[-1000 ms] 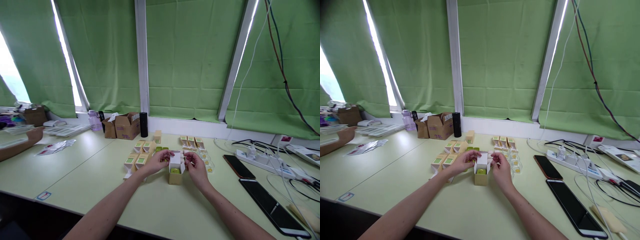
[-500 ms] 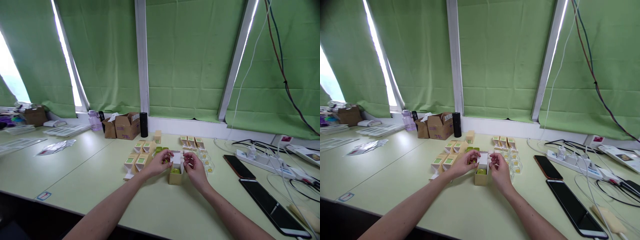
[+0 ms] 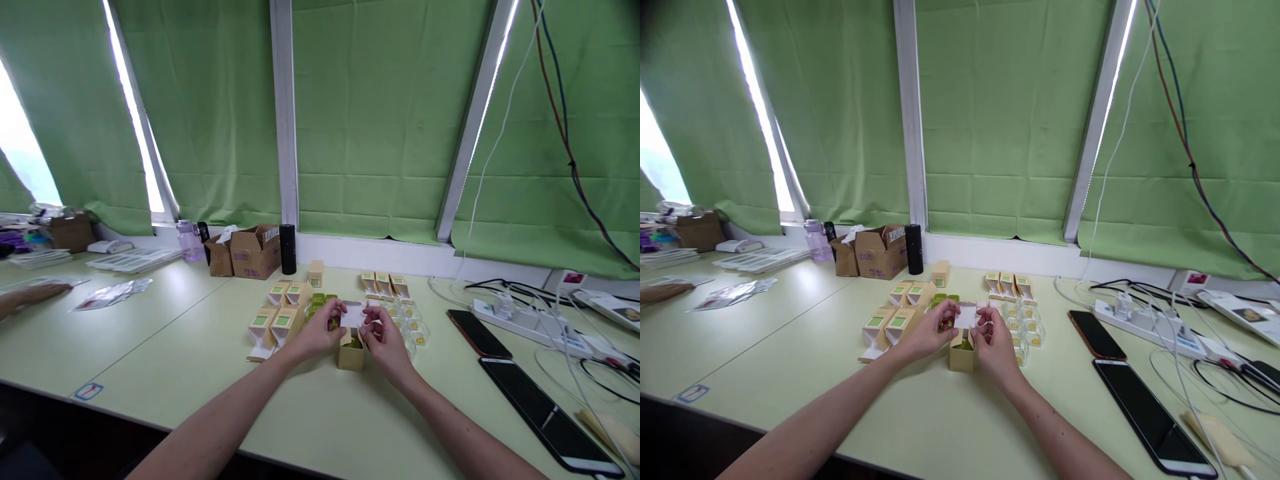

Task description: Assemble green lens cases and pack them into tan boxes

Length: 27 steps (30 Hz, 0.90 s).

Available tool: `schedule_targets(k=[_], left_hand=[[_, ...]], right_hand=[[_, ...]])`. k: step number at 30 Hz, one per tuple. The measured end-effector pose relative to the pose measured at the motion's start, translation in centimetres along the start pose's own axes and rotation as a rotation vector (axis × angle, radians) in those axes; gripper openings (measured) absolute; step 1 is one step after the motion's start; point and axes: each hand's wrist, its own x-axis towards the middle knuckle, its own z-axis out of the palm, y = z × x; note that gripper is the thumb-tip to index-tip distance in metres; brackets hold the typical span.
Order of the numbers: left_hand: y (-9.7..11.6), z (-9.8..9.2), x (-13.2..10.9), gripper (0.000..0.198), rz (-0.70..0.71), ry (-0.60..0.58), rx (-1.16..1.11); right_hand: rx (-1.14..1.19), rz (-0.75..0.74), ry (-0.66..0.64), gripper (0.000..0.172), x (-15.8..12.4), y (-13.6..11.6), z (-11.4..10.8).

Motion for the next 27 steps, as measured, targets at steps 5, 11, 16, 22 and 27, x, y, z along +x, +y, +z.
schedule_targets(k=[5, 11, 16, 22, 27], left_hand=[[0.4, 0.2, -0.1, 0.027, 0.011, 0.016, 0.005], [0.5, 0.3, -0.1, 0.026, 0.053, 0.042, 0.056], [0.4, 0.3, -0.1, 0.023, 0.079, 0.072, 0.120], [0.5, 0.5, -0.3, 0.026, 0.119, 0.119, 0.154], [0.5, 0.5, -0.3, 0.030, 0.125, 0.100, 0.099]], right_hand=[[-0.033, 0.004, -0.011, 0.040, -0.1, 0.1, 0.2], [-0.076, 0.010, -0.013, 0.043, 0.0, 0.6, 0.2], [-0.095, 0.013, -0.023, 0.042, 0.2, 1.0, 0.4], [-0.104, -0.019, -0.023, 0.039, 0.3, 1.1, 0.4], [-0.132, -0.046, -0.022, 0.036, 0.2, 1.2, 0.3]])
